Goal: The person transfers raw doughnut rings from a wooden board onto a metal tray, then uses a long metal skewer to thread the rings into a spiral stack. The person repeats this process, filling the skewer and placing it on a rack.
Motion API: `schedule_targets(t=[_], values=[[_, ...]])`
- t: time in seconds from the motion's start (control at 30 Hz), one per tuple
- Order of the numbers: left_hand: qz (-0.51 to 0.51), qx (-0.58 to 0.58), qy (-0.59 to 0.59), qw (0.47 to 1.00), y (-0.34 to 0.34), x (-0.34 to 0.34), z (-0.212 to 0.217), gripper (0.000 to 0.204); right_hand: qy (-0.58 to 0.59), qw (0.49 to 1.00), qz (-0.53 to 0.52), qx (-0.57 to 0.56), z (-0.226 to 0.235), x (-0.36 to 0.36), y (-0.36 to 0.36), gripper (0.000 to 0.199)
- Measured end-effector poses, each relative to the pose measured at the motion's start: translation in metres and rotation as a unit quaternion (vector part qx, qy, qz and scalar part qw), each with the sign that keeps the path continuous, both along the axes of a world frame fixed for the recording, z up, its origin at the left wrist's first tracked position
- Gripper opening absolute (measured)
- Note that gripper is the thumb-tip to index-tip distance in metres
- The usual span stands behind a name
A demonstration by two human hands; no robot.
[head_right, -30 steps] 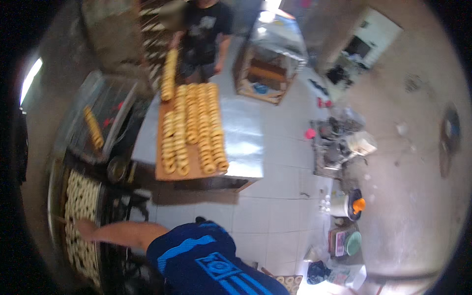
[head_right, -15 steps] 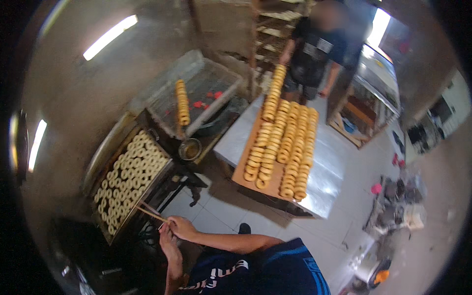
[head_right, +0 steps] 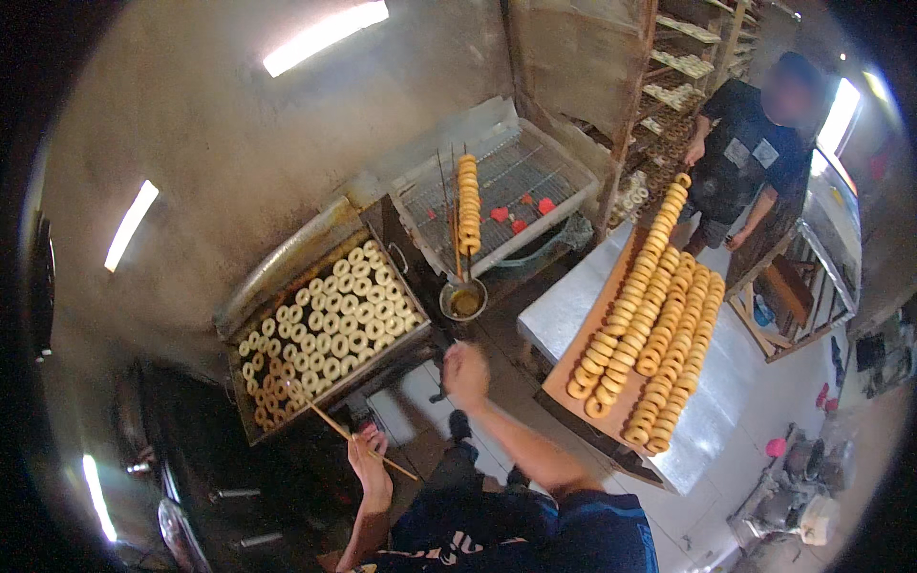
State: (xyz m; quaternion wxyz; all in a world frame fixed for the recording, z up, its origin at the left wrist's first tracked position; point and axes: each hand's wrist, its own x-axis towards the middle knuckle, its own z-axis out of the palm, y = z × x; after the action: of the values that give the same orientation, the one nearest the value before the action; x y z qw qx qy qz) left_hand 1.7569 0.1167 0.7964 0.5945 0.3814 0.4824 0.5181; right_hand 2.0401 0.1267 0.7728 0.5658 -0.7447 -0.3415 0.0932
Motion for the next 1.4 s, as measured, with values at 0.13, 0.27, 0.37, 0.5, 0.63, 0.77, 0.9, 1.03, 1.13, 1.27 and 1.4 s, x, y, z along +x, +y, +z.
schedule_targets(t=[0.13, 0.27, 0.37, 0.5, 0.63, 0.77, 0.9, 1.03, 1.13, 1.27, 1.4], values=[[-0.039, -0.016, 0.068, 0.997, 0.047, -0.01, 0.008, 0.031, -0.173, 0.957, -0.191, -0.133, -0.016, 0.168, 0.151, 0.021], [-0.046, -0.065, 0.097, 0.992, 0.093, 0.005, 0.025, 0.03, -0.088, 0.921, -0.127, -0.357, -0.03, 0.234, 0.244, 0.034], [-0.07, -0.039, 0.131, 0.988, 0.134, 0.016, 0.044, 0.033, -0.062, 0.895, -0.161, -0.412, -0.036, 0.239, 0.277, 0.036], [-0.122, -0.025, 0.128, 0.984, 0.187, 0.037, 0.051, 0.03, 0.027, 0.895, -0.242, -0.375, -0.035, 0.239, 0.291, 0.041], [-0.162, -0.081, 0.064, 0.981, 0.225, 0.075, 0.038, 0.028, 0.138, 0.922, -0.274, -0.236, -0.027, 0.235, 0.271, 0.041], [-0.28, -0.049, -0.003, 0.959, 0.238, 0.119, 0.032, 0.027, 0.149, 0.918, -0.345, -0.127, -0.01, 0.213, 0.213, 0.039], [-0.378, -0.04, -0.031, 0.925, 0.221, 0.157, 0.026, 0.029, 0.122, 0.924, -0.362, -0.02, 0.008, 0.18, 0.109, 0.032], [-0.474, -0.031, -0.023, 0.88, 0.185, 0.184, 0.013, 0.033, 0.053, 0.892, -0.444, -0.063, 0.018, 0.105, -0.03, 0.032], [-0.518, -0.021, 0.028, 0.854, 0.146, 0.195, 0.005, 0.033, 0.031, 0.854, -0.509, -0.107, 0.02, 0.021, -0.136, 0.03], [-0.572, -0.03, 0.06, 0.818, 0.092, 0.203, 0.002, 0.032, 0.091, 0.788, -0.57, -0.216, 0.021, -0.083, -0.242, 0.03], [-0.613, -0.014, 0.048, 0.789, 0.045, 0.203, 0.002, 0.03, 0.138, 0.76, -0.585, -0.248, 0.013, -0.157, -0.311, 0.03]])
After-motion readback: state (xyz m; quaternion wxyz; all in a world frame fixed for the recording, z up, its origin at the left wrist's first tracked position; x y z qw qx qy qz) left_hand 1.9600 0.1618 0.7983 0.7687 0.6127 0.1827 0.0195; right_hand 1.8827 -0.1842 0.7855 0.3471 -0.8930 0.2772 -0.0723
